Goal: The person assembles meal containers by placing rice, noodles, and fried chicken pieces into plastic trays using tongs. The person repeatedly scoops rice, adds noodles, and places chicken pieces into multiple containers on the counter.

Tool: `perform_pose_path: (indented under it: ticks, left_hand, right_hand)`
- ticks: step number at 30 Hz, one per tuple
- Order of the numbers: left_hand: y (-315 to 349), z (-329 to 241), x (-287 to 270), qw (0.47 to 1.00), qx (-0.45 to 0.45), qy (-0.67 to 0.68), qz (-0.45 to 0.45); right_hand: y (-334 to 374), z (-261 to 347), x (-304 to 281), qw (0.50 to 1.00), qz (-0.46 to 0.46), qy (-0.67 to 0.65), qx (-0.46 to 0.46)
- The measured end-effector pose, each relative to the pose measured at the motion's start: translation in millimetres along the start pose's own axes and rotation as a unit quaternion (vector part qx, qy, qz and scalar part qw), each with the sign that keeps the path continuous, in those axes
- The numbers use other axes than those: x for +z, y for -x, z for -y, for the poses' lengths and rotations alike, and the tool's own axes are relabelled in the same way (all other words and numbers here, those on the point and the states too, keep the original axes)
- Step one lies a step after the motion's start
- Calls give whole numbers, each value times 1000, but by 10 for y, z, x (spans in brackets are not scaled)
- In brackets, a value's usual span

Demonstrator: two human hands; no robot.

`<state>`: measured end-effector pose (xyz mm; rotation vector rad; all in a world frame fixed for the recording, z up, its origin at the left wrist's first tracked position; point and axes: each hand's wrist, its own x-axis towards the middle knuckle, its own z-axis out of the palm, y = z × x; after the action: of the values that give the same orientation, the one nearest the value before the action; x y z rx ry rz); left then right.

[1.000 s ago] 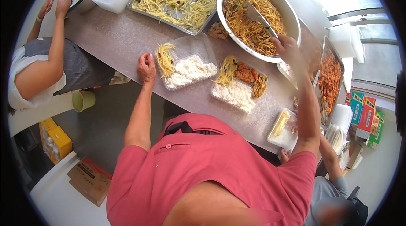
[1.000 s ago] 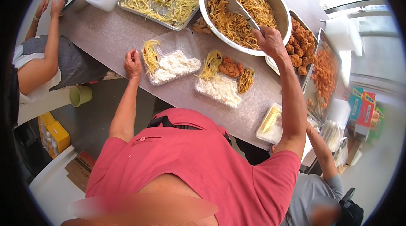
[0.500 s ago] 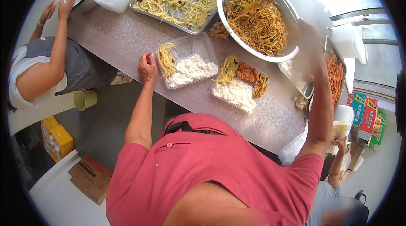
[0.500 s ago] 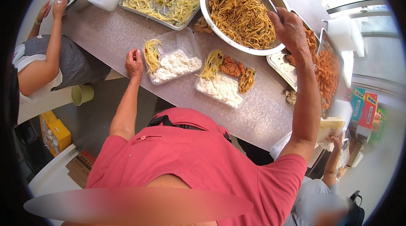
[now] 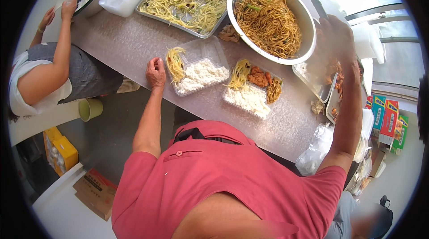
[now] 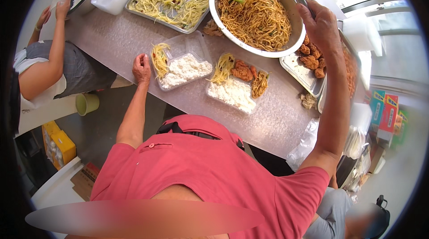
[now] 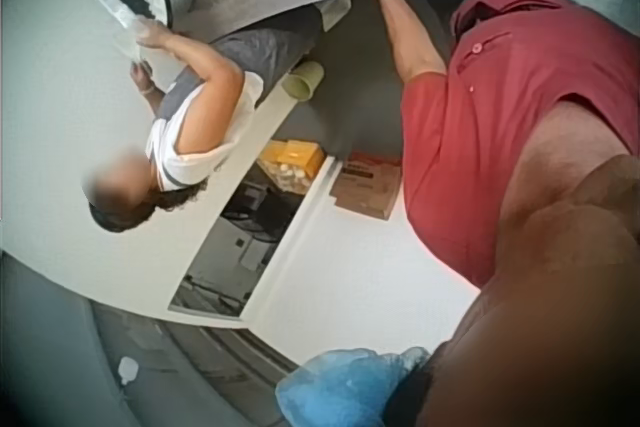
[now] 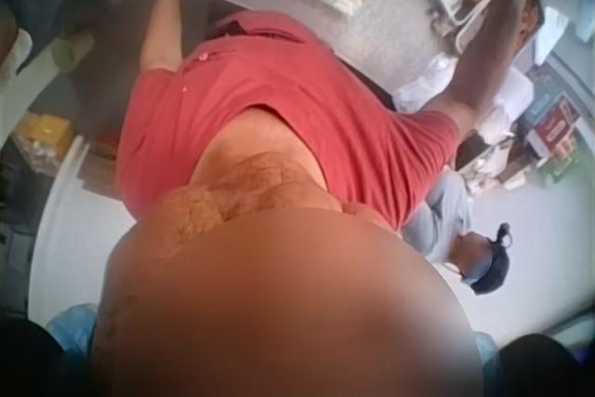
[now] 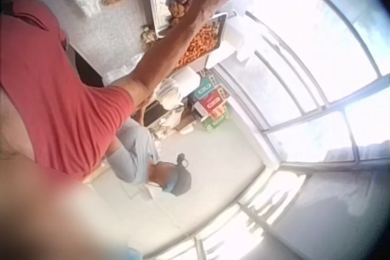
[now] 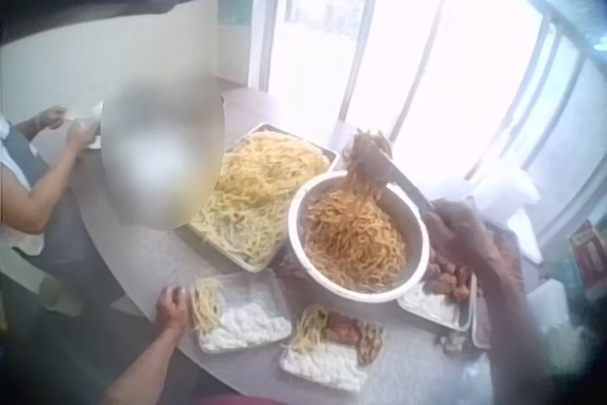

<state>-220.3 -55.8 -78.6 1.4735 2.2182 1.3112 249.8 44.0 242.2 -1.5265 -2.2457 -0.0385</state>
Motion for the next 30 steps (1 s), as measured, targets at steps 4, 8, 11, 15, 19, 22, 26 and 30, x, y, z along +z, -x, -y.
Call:
perform_pose_path:
  ticks: [4, 8, 11, 15, 19, 22, 26, 30]
  left_hand:
    - [-3, 21, 0, 1000, 4, 1, -2]
    - [-7, -3, 0, 1000, 13, 4, -4]
    - [-6, 27, -21, 1000, 17, 1, -11]
    - [-1, 31, -31, 1000, 19, 13, -10]
    - [-6, 43, 6, 1000, 24, 12, -8]
    - [-8, 71, 4, 1000, 23, 14, -8]
    - [-15, 7, 46, 1000, 18, 13, -1]
    - [13, 39, -53, 1000, 17, 8, -15]
  right_hand:
    - [-44, 71, -171, 999, -5, -4, 45]
    - [-92, 246, -383, 993, -8, -13, 118]
    - [-138, 215, -451, 993, -27, -7, 113]
    - [-217, 99, -588, 994, -46, -15, 100]
    - [-298, 96, -811, 992, -48, -21, 116]
    - [-351, 88, -893, 993, -61, -18, 96]
    - [-306, 171, -924, 989, -56, -40, 128]
    - [-204, 224, -585, 992, -59, -44, 105]
